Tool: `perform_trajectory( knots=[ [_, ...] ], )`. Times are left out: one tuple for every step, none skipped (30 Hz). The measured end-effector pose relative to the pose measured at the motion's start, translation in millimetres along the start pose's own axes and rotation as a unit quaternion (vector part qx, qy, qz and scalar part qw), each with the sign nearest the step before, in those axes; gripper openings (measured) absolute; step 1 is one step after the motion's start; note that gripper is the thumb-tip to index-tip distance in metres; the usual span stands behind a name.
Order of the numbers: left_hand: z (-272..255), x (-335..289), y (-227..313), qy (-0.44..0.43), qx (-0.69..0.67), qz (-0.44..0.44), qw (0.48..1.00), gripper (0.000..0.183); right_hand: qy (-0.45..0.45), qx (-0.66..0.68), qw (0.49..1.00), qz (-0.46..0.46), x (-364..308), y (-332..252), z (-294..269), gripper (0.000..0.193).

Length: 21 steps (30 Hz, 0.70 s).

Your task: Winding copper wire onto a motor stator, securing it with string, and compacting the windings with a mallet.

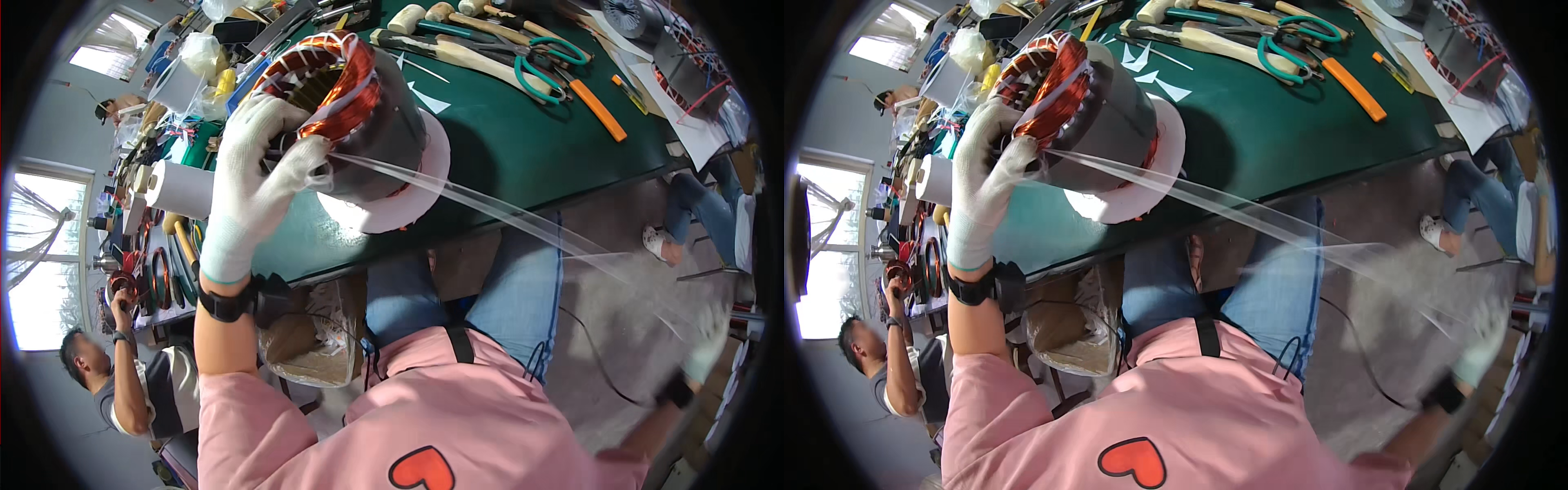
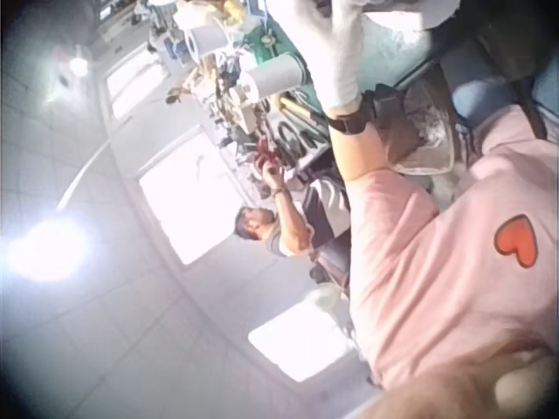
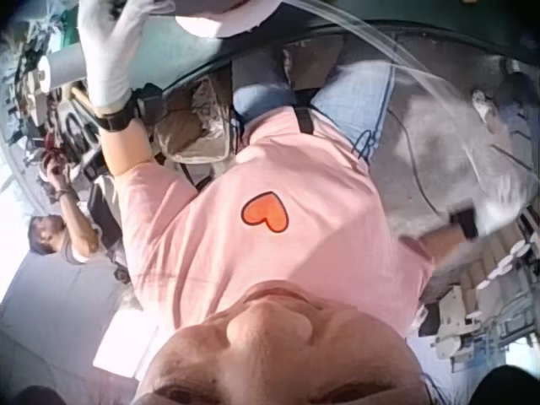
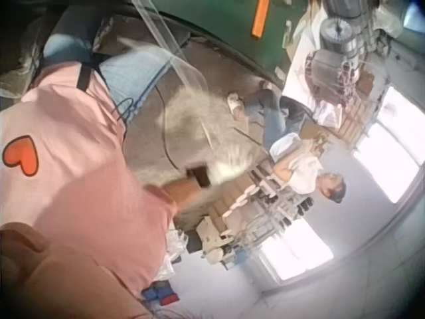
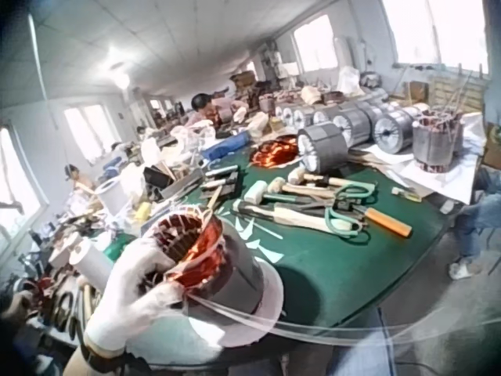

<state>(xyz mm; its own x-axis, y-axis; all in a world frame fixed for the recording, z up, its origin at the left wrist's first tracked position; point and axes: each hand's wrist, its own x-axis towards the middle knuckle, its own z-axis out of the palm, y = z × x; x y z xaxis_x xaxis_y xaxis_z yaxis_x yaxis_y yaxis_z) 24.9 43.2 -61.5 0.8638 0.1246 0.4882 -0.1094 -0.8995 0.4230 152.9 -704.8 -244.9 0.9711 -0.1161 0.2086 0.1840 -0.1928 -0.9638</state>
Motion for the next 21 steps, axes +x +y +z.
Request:
perform_trajectory(
  knots=[
    [-1.0, 5.9, 0.2, -0.032, -0.003, 0.023, 0.999, 0.038, 0.268, -0.033, 0.963, 0.012, -3.8, 12.8, -77.9, 0.039],
    [-4.1, 3.4, -12.9, -0.053, -0.023, 0.04, 0.998, 0.04, 0.267, -0.046, 0.963, -0.002, -38.5, -16.2, -190.0, 0.039],
    [-5.5, -3.4, -25.8, -0.044, -0.04, 0.036, 0.998, 0.04, 0.313, 0.002, 0.944, 0.108, 3.1, 1.9, -250.6, 0.042],
    [-3.0, 4.7, -1.2, -0.065, 0.02, 0.038, 0.997, 0.042, 0.305, 0.033, 0.941, 0.141, -38.1, 23.1, -142.6, 0.042],
    [-1.8, 2.9, -5.5, -0.069, 0.024, 0.039, 0.997, 0.044, 0.216, -0.015, 0.972, 0.095, 3.9, 11.0, -100.4, 0.028],
    [0.8, -2.9, -9.4, -0.048, -0.009, 0.014, 0.999, 0.046, 0.295, -0.011, 0.95, 0.099, 13.4, -16.1, 5.3, 0.035],
    [-1.3, -3.6, -16.3, -0.042, -0.018, 0.016, 0.999, 0.046, 0.094, -0.165, 0.982, -0.012, 14.9, 0.7, 18.3, 0.049],
    [-1.5, -3.6, -16.9, -0.047, -0.01, 0.029, 0.998, 0.047, 0.016, -0.177, 0.983, -0.036, 2.9, -31.5, 124.6, 0.054],
    [-0.5, -4.0, -16.0, -0.054, -0.009, 0.046, 0.997, 0.049, -0.073, -0.004, 0.996, 0.045, -16.3, -53.7, 200.9, 0.049],
    [-0.6, -4.7, -15.1, -0.059, -0.015, 0.045, 0.997, 0.049, -0.157, 0.164, 0.966, 0.125, -39.0, -80.8, 261.8, 0.045],
    [-2.5, -4.3, -11.8, -0.071, -0.008, 0.04, 0.997, 0.05, -0.29, -0.017, 0.955, 0.06, -58.1, -116.0, 310.6, 0.035],
    [-3.0, -0.6, -14.1, -0.078, -0.009, 0.04, 0.996, 0.052, -0.408, 0.021, 0.905, -0.121, -67.7, -147.4, 363.8, 0.03],
    [-4.4, -0.3, -18.3, -0.078, -0.009, 0.036, 0.996, 0.052, -0.51, 0.065, 0.806, -0.294, -75.4, -167.9, 408.1, 0.025],
    [-8.5, -0.5, -21.1, -0.077, 0.0, 0.065, 0.995, 0.053, -0.563, -0.036, 0.784, -0.258, -90.8, -185.1, 429.1, 0.021],
    [-10.2, 1.3, -22.4, -0.078, 0.007, 0.096, 0.992, 0.054, -0.605, -0.137, 0.754, -0.217, -101.3, -194.8, 439.3, 0.017],
    [-15.2, 4.2, -22.0, -0.091, 0.02, 0.099, 0.991, 0.055, -0.556, -0.113, 0.789, -0.235, -100.5, -190.9, 449.9, 0.016],
    [-20.4, 8.7, -20.0, -0.106, 0.034, 0.101, 0.989, 0.056, -0.505, -0.089, 0.821, -0.252, -97.0, -185.6, 461.3, 0.014],
    [-24.3, 14.5, -9.8, -0.154, -0.011, 0.06, 0.986, 0.058, -0.478, 0.042, 0.876, -0.051, -96.6, -192.8, 464.6, 0.017],
    [-23.2, 14.1, -8.1, -0.123, -0.026, 0.06, 0.99, 0.053, -0.51, 0.14, 0.835, 0.15, -89.4, -213.8, 463.8, 0.02],
    [-20.5, 16.2, -5.7, -0.123, -0.07, 0.027, 0.99, 0.049, -0.529, 0.157, 0.808, 0.207, -82.0, -232.5, 461.8, 0.022],
    [-19.0, 21.2, -3.3, -0.125, -0.117, -0.003, 0.985, 0.045, -0.542, 0.175, 0.779, 0.263, -76.8, -242.2, 462.7, 0.024]
  ],
)
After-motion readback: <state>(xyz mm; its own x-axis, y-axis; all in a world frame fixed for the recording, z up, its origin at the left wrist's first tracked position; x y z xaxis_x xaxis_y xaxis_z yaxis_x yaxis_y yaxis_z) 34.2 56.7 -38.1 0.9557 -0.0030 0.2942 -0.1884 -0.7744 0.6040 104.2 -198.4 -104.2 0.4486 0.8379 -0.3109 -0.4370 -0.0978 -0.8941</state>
